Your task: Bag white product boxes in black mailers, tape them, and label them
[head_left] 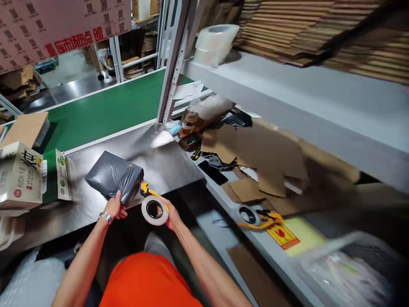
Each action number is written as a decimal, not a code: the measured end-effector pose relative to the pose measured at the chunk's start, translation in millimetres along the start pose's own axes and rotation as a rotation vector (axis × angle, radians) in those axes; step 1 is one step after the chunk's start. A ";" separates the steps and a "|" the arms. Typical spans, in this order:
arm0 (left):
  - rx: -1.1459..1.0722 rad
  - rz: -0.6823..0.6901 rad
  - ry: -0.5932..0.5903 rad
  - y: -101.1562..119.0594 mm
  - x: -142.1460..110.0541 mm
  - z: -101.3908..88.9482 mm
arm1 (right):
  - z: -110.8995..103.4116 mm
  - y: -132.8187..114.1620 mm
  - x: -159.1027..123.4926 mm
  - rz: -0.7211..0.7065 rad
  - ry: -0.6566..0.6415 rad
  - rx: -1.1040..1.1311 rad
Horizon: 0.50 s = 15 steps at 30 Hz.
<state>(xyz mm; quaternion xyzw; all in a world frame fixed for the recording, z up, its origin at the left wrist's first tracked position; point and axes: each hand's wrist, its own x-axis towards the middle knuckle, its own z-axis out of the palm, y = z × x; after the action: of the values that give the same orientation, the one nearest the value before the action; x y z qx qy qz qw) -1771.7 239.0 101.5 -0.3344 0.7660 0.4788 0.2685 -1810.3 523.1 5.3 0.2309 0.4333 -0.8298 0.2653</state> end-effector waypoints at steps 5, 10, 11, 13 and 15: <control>0.049 0.098 -0.065 9.1 -9.7 11.2 | -5.9 55.4 -48.1 -0.035 -0.062 -0.127; 0.110 0.154 -0.107 11.9 -7.2 -1.7 | 23.2 91.3 -64.8 -0.058 -0.143 -0.309; 0.112 0.156 -0.117 11.9 -6.6 -3.3 | 33.5 90.2 -61.4 -0.078 -0.148 -0.371; 0.116 0.161 -0.136 12.4 -5.6 -5.1 | 57.7 86.3 -52.4 -0.087 -0.205 -0.499; 0.115 0.170 -0.149 14.2 -5.4 -5.6 | 84.4 87.0 -45.4 -0.073 -0.324 -0.726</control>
<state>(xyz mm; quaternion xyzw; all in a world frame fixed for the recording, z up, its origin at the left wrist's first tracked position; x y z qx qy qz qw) -1779.8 239.8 115.6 -0.2160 0.7957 0.4786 0.3019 -1733.3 420.8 25.0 -0.0273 0.6588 -0.6574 0.3649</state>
